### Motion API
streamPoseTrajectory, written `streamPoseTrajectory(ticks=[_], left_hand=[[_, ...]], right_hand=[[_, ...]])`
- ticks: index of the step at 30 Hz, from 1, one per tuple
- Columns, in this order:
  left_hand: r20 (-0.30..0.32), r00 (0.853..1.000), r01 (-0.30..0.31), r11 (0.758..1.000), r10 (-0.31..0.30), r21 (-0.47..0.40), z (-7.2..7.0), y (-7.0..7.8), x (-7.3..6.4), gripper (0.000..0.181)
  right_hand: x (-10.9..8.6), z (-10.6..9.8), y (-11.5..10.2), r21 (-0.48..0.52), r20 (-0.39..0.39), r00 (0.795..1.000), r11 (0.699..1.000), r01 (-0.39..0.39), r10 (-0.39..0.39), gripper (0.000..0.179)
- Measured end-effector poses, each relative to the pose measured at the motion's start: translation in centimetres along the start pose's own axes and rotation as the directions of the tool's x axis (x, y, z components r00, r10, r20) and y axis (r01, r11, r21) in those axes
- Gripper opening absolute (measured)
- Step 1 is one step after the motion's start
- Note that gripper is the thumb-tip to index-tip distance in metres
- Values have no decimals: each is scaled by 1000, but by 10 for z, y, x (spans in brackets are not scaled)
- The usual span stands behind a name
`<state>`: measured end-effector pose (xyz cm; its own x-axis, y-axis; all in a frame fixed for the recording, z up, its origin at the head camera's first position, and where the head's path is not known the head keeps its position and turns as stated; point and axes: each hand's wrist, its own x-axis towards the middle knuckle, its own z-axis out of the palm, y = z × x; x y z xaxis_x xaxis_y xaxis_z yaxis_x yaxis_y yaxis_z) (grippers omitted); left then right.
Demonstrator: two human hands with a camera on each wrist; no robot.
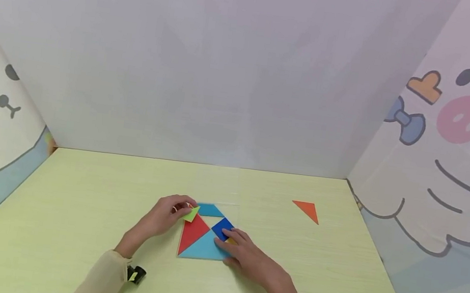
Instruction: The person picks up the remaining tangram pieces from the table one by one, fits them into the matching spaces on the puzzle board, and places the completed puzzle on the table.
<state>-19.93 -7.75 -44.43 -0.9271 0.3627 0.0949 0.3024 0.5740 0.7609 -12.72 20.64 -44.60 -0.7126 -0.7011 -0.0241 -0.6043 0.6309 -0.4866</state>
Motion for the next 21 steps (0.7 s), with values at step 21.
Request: streamPoseTrajectory(ticks=[21], left_hand=[[54,999,-4,1000,5,-19,15,9,16,16]], right_hand=[[1,1,1,-16,11,1000,1000,-15,15,50]])
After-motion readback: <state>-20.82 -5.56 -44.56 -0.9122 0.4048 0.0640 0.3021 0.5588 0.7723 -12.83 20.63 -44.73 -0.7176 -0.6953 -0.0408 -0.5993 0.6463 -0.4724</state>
